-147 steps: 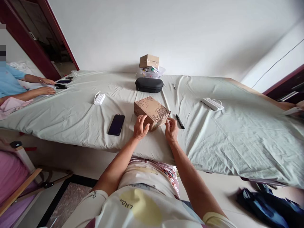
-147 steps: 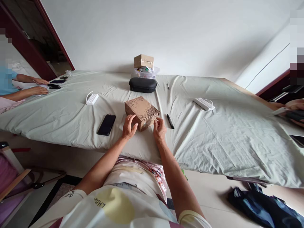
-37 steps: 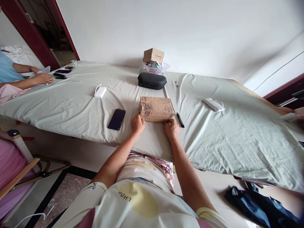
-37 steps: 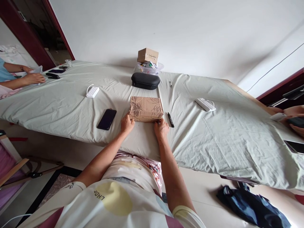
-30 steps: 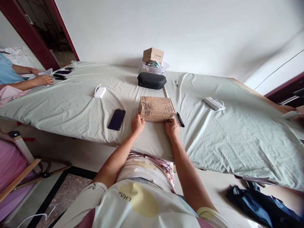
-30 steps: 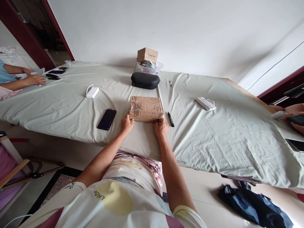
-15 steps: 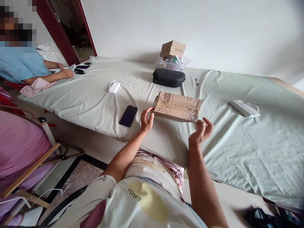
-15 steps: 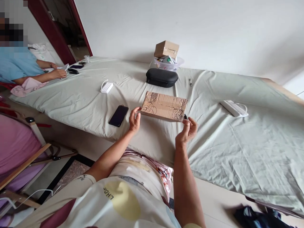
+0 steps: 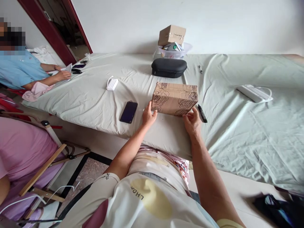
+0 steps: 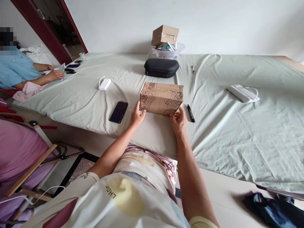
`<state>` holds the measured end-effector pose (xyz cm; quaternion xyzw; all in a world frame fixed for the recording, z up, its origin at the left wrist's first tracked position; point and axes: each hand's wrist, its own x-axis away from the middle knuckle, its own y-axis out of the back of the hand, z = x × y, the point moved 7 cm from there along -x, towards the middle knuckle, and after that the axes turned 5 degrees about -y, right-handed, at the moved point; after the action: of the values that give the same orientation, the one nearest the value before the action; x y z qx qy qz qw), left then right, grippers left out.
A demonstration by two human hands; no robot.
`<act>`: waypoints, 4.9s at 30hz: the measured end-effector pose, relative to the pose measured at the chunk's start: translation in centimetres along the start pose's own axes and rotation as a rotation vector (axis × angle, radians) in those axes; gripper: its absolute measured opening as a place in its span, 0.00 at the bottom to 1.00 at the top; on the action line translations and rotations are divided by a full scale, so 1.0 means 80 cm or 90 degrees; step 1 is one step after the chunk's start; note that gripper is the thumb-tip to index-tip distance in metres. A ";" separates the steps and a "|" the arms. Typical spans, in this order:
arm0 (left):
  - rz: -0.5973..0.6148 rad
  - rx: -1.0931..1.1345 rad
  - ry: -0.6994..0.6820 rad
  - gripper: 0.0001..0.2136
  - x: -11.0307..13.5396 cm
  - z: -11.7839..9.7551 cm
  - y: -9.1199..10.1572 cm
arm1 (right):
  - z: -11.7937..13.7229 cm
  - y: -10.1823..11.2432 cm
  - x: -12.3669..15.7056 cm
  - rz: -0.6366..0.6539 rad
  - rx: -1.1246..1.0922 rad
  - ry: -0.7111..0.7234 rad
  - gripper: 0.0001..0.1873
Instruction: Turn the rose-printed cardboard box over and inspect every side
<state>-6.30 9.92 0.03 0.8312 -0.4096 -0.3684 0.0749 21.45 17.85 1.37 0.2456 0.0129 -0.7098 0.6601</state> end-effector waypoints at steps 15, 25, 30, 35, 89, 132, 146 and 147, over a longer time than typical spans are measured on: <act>-0.148 0.086 -0.114 0.25 0.004 -0.045 0.042 | 0.036 0.031 0.009 -0.154 -0.264 0.057 0.24; -0.084 0.030 -0.053 0.27 -0.003 -0.034 0.033 | 0.043 0.023 0.015 -0.092 -0.093 0.104 0.23; -0.069 -0.019 -0.029 0.37 0.003 -0.043 0.033 | 0.078 0.011 0.037 -0.052 -0.035 0.237 0.20; -0.044 -0.068 -0.051 0.36 0.009 -0.059 0.032 | 0.105 -0.012 0.067 0.017 0.008 0.388 0.17; 0.048 0.019 -0.183 0.24 0.017 -0.063 -0.009 | 0.031 0.029 0.019 -0.191 -0.118 0.078 0.24; 0.084 -0.084 -0.363 0.21 0.012 -0.158 -0.014 | 0.035 0.011 0.014 -0.093 -0.030 0.017 0.35; -0.005 -0.046 -0.288 0.18 -0.015 -0.118 0.029 | 0.034 -0.015 0.013 0.061 -0.055 -0.011 0.33; -0.019 -0.038 -0.272 0.18 -0.017 -0.113 0.037 | 0.033 -0.018 0.014 0.071 -0.050 -0.014 0.32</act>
<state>-2.61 7.39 8.52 0.7379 -0.3925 -0.5490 0.0053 19.18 16.09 2.86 0.2119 0.0202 -0.6735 0.7079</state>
